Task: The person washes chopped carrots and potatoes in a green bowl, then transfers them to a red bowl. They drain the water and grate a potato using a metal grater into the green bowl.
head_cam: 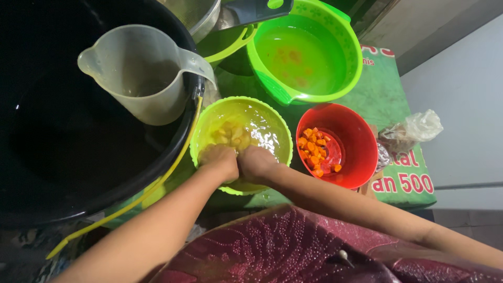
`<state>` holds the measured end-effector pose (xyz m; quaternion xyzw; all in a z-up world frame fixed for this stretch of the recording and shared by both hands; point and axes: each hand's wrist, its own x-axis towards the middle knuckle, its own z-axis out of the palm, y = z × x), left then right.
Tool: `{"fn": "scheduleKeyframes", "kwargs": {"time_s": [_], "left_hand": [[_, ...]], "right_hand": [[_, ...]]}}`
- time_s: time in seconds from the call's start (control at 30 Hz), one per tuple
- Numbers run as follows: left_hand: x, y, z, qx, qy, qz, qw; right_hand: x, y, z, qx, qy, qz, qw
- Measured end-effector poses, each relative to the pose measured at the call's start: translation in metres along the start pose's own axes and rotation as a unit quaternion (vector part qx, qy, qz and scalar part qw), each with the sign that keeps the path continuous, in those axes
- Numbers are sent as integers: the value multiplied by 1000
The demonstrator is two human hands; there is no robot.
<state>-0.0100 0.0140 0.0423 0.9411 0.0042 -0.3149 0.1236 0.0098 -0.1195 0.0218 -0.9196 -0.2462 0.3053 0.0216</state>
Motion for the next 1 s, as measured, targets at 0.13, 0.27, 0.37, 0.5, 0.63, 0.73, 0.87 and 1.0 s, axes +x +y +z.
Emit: {"fn": "scheduleKeyframes", "kwargs": {"time_s": [0.13, 0.27, 0.37, 0.5, 0.63, 0.73, 0.87, 1.0], "left_hand": [[10, -10, 9, -124, 8, -12, 992], [37, -18, 15, -136, -21, 8, 990], [53, -25, 24, -211, -26, 16, 977], [63, -36, 28, -530, -45, 27, 846], [64, -42, 28, -701, -120, -22, 703], [65, -43, 33, -797, -123, -3, 592], [67, -49, 35, -864, -70, 64, 494], [58, -51, 28, -850, -111, 67, 510]], "right_hand": [[-4, 16, -3, 171, -3, 7, 985], [-2, 30, 1, 336, -46, 45, 940], [4, 37, 5, 465, -98, 96, 875], [9, 58, -1, 702, -156, 92, 689], [6, 64, -9, 760, -186, 89, 617], [-4, 62, -17, 778, -210, 52, 589], [-16, 57, -32, 792, -174, 64, 581], [-26, 48, -40, 776, -81, 84, 619]]}}
